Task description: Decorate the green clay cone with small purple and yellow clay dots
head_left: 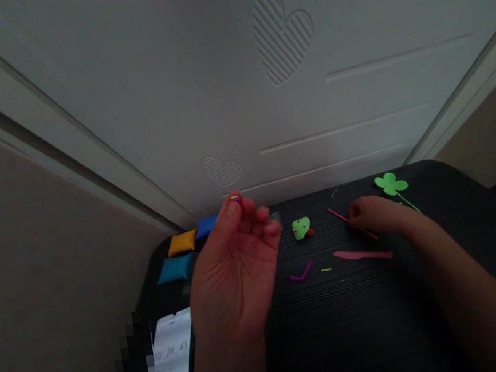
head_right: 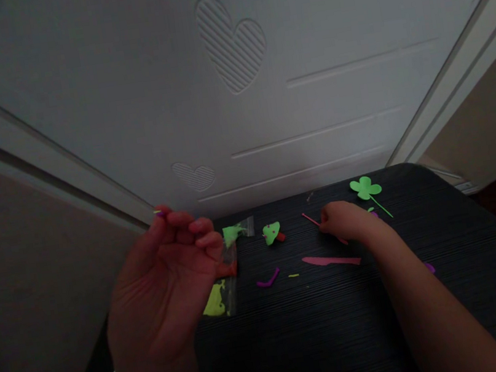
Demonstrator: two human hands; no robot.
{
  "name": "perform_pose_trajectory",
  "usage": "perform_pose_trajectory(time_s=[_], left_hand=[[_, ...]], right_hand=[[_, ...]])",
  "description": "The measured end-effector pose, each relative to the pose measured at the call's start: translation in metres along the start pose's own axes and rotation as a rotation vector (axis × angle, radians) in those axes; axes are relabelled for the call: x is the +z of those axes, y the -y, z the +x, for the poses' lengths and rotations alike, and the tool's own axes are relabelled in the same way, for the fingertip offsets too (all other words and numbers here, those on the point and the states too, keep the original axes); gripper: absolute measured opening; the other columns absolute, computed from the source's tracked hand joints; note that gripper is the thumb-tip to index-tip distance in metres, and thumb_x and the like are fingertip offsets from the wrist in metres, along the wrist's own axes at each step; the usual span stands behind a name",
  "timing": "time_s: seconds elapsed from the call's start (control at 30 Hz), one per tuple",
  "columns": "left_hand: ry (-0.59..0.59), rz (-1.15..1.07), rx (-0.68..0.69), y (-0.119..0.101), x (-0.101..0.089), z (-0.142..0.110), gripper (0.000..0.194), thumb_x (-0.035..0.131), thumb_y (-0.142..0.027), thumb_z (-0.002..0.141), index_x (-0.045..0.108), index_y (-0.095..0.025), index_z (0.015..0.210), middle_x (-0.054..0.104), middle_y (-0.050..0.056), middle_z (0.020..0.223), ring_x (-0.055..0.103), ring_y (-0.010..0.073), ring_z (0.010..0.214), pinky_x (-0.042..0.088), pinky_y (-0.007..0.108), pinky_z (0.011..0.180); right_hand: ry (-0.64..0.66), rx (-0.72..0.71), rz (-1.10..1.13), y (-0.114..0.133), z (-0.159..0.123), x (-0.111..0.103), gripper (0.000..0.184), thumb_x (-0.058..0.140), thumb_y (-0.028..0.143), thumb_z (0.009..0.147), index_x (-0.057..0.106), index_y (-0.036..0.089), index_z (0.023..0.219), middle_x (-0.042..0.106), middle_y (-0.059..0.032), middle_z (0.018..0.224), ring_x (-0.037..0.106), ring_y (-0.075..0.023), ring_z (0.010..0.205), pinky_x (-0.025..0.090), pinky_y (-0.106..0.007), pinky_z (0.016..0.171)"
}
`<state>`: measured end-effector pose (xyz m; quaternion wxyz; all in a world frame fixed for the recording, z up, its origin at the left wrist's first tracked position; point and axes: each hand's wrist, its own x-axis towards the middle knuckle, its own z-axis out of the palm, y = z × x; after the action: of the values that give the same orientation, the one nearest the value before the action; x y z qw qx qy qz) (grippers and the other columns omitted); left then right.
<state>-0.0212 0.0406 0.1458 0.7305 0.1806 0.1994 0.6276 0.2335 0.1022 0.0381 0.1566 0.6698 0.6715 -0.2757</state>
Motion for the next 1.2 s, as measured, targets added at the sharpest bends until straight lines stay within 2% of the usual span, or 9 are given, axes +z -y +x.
perform_pose_trajectory(time_s=[0.27, 0.77, 1.03, 1.2], left_hand=[[0.007, 0.016, 0.018, -0.001, 0.0, 0.001, 0.009, 0.054, -0.016, 0.079, 0.061, -0.018, 0.082, 0.063, -0.004, 0.073, 0.054, 0.0082, 0.071, 0.044, 0.02, 0.061], [-0.001, 0.018, -0.01, 0.001, 0.003, -0.002, 0.009, 0.053, -0.016, 0.079, 0.061, -0.018, 0.082, 0.061, -0.004, 0.072, 0.053, 0.0081, 0.069, 0.042, 0.02, 0.062], [-0.024, 0.016, -0.003, 0.0, 0.004, -0.002, 0.009, 0.054, -0.015, 0.078, 0.061, -0.018, 0.082, 0.061, -0.003, 0.072, 0.053, 0.0081, 0.069, 0.041, 0.02, 0.062], [-0.013, 0.011, 0.011, -0.002, 0.002, -0.001, 0.01, 0.052, -0.015, 0.079, 0.061, -0.017, 0.083, 0.06, -0.003, 0.073, 0.053, 0.008, 0.07, 0.041, 0.02, 0.061]], right_hand=[[0.073, 0.006, -0.011, -0.001, 0.002, 0.002, 0.028, 0.046, 0.036, 0.086, 0.055, 0.013, 0.098, 0.058, -0.0047, 0.094, 0.057, -0.0134, 0.081, 0.048, -0.033, 0.073], [0.049, 0.04, -0.018, 0.001, 0.0, -0.001, 0.028, 0.046, 0.036, 0.085, 0.055, 0.014, 0.1, 0.057, -0.0059, 0.099, 0.056, -0.0146, 0.086, 0.047, -0.035, 0.076], [0.016, 0.03, 0.106, 0.003, 0.004, 0.007, 0.024, 0.048, 0.032, 0.085, 0.055, 0.013, 0.098, 0.057, -0.0052, 0.096, 0.056, -0.014, 0.084, 0.048, -0.033, 0.074], [-0.081, -0.031, 0.338, -0.002, -0.008, -0.003, 0.024, 0.048, 0.033, 0.085, 0.056, 0.012, 0.091, 0.058, -0.0031, 0.086, 0.056, -0.0114, 0.074, 0.048, -0.03, 0.067]])
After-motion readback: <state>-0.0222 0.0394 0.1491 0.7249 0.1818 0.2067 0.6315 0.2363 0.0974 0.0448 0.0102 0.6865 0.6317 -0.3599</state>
